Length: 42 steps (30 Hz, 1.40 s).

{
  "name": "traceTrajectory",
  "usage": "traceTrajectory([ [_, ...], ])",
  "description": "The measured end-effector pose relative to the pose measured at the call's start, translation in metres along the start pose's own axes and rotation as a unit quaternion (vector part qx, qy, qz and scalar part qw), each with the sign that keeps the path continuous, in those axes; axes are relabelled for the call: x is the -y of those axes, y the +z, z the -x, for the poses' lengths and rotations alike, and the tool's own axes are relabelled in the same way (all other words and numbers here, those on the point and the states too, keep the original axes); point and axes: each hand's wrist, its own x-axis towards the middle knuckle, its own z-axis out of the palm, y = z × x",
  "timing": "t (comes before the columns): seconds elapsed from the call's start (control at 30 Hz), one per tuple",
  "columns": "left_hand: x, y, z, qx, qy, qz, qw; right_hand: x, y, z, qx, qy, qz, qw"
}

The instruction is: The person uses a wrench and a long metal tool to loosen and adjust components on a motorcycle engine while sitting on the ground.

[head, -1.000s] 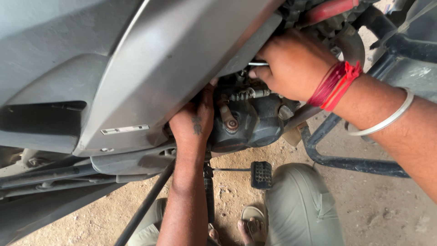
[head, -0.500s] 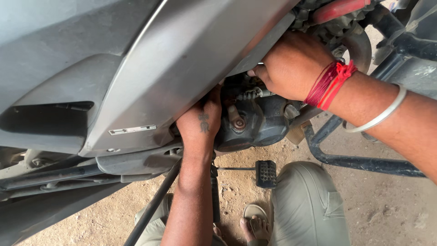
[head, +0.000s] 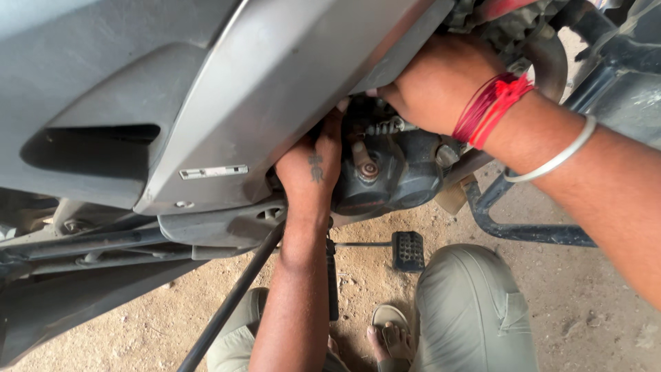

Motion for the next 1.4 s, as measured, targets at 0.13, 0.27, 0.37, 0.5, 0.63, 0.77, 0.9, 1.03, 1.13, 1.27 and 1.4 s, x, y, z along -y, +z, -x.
traceTrajectory([
  [0.13, -0.001, -0.001, 0.001, -0.011, -0.015, -0.006, 1.000, -0.003, 0.001, 0.005, 0.027, 0.013, -0.013, 0.999],
  [0.27, -0.003, -0.001, 0.000, -0.006, -0.028, -0.026, 0.999, -0.007, 0.000, 0.000, 0.052, 0.008, -0.030, 0.998],
  [0.37, -0.002, 0.000, -0.001, -0.011, -0.025, -0.025, 0.999, -0.005, 0.005, -0.002, 0.029, -0.014, -0.030, 0.999],
  [0.5, -0.007, -0.002, 0.000, 0.008, -0.008, 0.019, 1.000, -0.001, 0.012, -0.004, 0.000, -0.005, 0.001, 1.000],
  [0.63, -0.011, -0.005, 0.000, 0.028, -0.009, -0.027, 0.999, -0.003, 0.006, 0.002, -0.034, 0.008, -0.001, 0.999],
  [0.77, -0.013, -0.003, 0.000, 0.025, -0.005, 0.025, 0.999, 0.003, -0.021, 0.020, -0.051, 0.048, -0.050, 0.996],
  [0.9, -0.011, -0.003, 0.004, 0.020, -0.011, 0.049, 0.999, 0.027, -0.049, 0.065, -0.016, 0.205, -0.090, 0.975],
  [1.03, -0.004, 0.000, 0.004, 0.013, 0.012, 0.082, 0.996, 0.052, -0.056, 0.106, -0.073, 0.242, -0.244, 0.936],
  [1.13, 0.005, 0.001, 0.007, 0.018, 0.014, 0.072, 0.997, 0.068, -0.054, 0.152, -0.088, 0.349, -0.361, 0.861],
  [1.27, 0.008, 0.001, 0.007, -0.008, 0.121, -0.012, 0.993, 0.085, -0.032, 0.224, -0.120, 0.346, -0.522, 0.770],
  [1.4, -0.002, 0.000, 0.013, -0.024, 0.152, -0.196, 0.968, 0.106, -0.001, 0.277, -0.090, 0.421, -0.560, 0.708],
])
